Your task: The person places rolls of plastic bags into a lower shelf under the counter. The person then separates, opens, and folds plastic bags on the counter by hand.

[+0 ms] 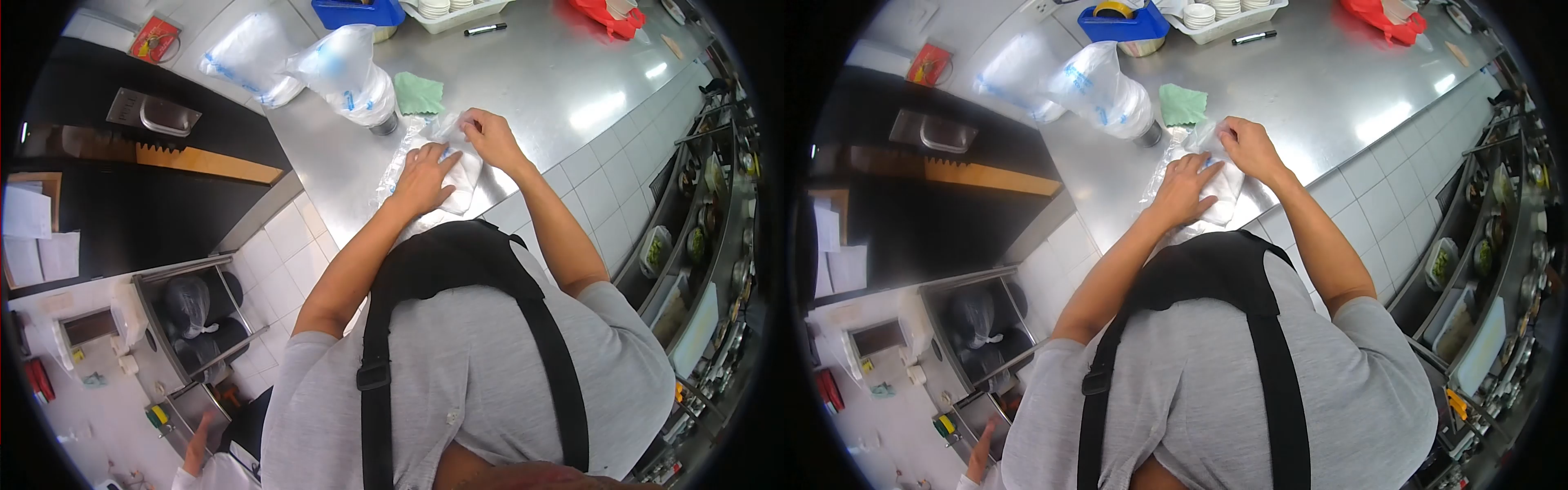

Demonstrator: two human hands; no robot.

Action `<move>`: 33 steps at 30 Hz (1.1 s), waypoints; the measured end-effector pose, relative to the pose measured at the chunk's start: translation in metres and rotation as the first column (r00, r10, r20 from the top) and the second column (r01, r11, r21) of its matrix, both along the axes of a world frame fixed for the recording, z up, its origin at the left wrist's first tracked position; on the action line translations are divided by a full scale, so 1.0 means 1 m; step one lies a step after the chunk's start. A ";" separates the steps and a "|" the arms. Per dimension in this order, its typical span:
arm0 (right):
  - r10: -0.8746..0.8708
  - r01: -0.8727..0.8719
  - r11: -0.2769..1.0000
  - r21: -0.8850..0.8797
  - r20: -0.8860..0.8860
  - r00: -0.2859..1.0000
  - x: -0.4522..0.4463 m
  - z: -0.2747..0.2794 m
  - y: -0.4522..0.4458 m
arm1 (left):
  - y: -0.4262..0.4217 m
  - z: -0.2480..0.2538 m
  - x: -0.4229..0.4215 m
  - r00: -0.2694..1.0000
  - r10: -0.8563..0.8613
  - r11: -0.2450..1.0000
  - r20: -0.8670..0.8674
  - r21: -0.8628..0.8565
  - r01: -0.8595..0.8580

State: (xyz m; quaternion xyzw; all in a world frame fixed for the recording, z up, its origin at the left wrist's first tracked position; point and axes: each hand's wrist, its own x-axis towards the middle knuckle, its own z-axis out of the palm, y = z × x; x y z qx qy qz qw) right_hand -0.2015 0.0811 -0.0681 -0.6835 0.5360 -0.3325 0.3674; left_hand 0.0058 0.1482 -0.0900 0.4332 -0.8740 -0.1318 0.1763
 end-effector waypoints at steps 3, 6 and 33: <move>-0.114 0.121 0.990 -0.074 0.098 0.989 -0.003 -0.007 -0.007 | -0.004 -0.004 0.002 0.999 0.043 0.994 0.021 0.102 -0.044; -0.277 0.309 0.930 -0.198 0.175 0.945 -0.012 0.000 -0.028 | -0.002 -0.007 0.003 0.995 0.086 0.988 0.058 0.126 -0.092; 0.577 -0.692 0.719 -0.058 0.605 0.549 0.011 0.140 -0.017 | 0.006 0.206 0.077 0.531 -0.068 0.954 -0.844 0.101 0.282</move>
